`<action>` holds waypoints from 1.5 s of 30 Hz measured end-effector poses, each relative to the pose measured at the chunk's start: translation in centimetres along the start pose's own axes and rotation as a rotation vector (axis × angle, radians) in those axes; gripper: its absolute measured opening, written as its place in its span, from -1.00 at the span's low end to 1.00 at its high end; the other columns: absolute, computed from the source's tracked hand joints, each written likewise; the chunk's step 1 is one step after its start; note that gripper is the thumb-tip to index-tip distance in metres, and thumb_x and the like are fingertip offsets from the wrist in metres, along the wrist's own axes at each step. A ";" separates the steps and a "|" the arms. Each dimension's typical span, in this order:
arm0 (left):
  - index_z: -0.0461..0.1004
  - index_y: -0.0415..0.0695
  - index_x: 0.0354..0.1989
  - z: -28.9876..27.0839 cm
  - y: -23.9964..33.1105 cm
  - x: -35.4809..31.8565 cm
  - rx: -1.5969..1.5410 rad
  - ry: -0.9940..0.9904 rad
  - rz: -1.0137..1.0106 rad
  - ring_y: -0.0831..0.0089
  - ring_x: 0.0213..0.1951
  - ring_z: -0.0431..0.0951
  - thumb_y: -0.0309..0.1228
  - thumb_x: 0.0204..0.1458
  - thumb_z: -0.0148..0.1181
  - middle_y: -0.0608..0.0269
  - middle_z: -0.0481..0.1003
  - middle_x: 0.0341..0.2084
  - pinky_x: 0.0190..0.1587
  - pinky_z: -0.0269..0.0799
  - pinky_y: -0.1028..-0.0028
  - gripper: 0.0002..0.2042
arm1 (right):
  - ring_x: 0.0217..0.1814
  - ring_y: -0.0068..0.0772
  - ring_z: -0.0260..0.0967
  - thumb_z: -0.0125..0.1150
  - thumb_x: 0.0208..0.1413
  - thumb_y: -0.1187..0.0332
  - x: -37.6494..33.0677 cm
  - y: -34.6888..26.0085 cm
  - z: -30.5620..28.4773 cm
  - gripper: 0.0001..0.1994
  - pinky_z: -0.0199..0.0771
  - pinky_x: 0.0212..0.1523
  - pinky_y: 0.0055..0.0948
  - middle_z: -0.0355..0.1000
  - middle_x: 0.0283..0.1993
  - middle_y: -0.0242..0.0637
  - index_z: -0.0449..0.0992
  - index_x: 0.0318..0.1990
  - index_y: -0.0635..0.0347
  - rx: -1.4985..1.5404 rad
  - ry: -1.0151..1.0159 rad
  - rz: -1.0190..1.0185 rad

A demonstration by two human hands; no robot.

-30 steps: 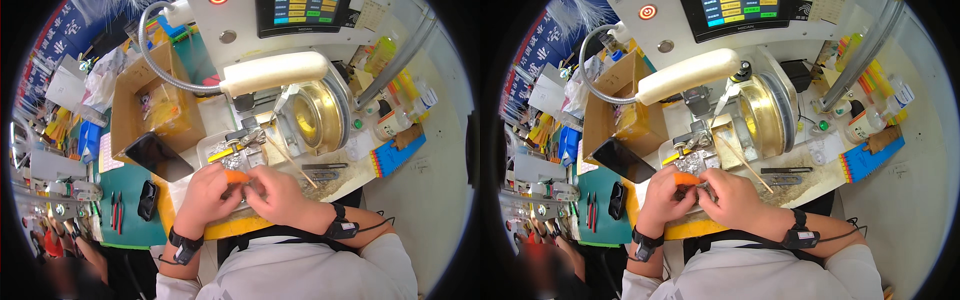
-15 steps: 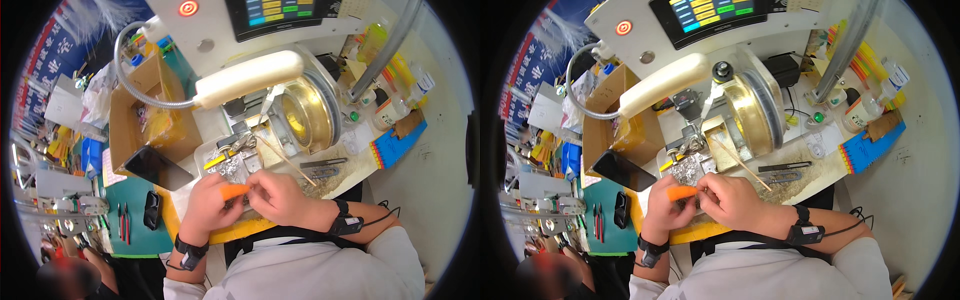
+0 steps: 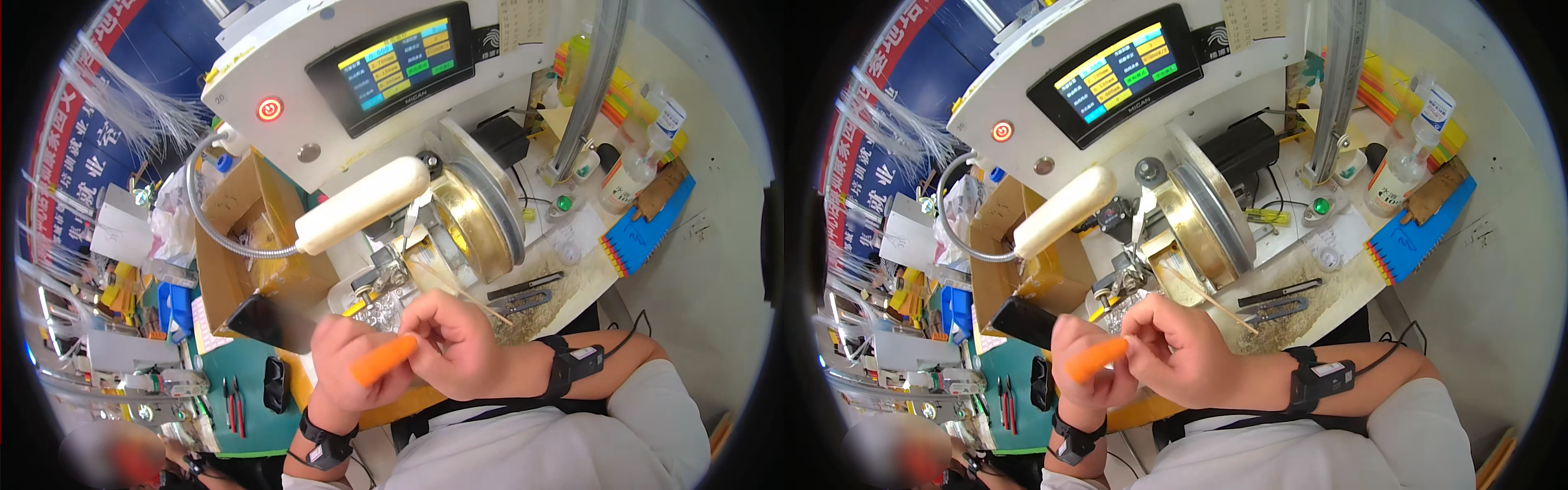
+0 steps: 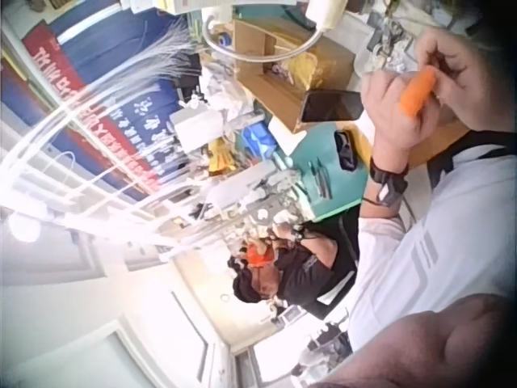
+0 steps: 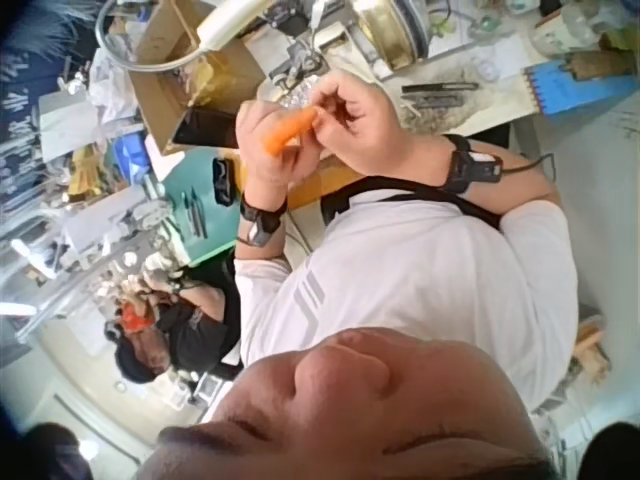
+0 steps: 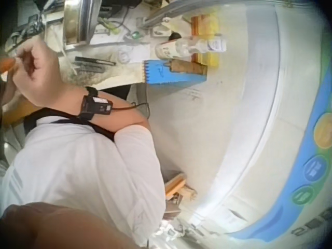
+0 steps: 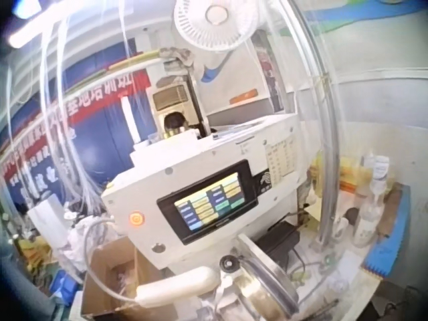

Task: The recorder uses a precision machine and various hand tools to process and inspect small components at an industrial assembly station.

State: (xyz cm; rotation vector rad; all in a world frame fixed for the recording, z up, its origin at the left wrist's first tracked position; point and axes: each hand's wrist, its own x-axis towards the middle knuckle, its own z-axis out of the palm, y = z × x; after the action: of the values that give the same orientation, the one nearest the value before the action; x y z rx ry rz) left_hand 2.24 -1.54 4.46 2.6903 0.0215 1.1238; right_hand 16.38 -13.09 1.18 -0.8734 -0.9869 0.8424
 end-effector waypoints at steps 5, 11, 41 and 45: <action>0.57 -0.13 0.11 2.3 -0.4 0.6 0.139 0.193 -0.272 0.13 -0.08 0.44 -0.34 -0.18 0.45 0.21 0.55 -0.11 0.01 0.30 0.20 -0.44 | -0.37 -0.84 0.27 0.07 0.50 0.47 2.7 0.3 1.3 -0.96 0.33 -0.37 -0.70 0.36 -0.33 -0.52 0.37 -0.02 0.19 0.160 0.303 -0.085; 0.45 -0.12 0.27 5.0 0.0 -0.2 0.350 0.232 -0.371 -0.04 0.22 0.34 -0.36 -0.07 0.57 -0.10 0.21 0.36 0.22 0.34 0.12 -0.34 | -0.41 -0.86 0.12 0.01 0.54 0.44 3.7 1.2 1.5 -0.96 0.17 -0.42 -0.69 0.28 -0.37 -0.57 0.34 -0.03 0.18 0.176 0.365 0.031; 0.63 -0.10 0.08 3.5 -0.7 0.4 0.401 0.006 -0.318 0.17 -0.17 0.69 -0.64 -0.06 0.35 0.11 0.62 0.07 -0.17 0.67 0.30 -0.55 | -0.46 -0.81 0.28 0.12 0.49 0.40 3.6 1.4 1.0 -0.91 0.26 -0.46 -0.59 0.40 -0.49 -0.54 0.41 -0.06 0.22 0.152 0.403 0.137; 0.60 -0.18 0.13 4.9 0.2 -0.1 0.329 0.065 -0.456 0.09 0.01 0.70 -0.55 0.08 0.41 0.03 0.60 0.12 0.02 0.66 0.29 -0.60 | -0.42 -0.84 0.27 0.06 0.51 0.47 3.5 1.7 1.1 -0.97 0.28 -0.45 -0.62 0.41 -0.40 -0.52 0.36 -0.01 0.17 0.107 0.381 0.133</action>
State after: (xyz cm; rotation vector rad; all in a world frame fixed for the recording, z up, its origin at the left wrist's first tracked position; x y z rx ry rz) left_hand 5.58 -2.74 1.12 2.7022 0.8522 1.1315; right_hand 16.12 -9.02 1.13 -0.9714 -0.5516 0.7950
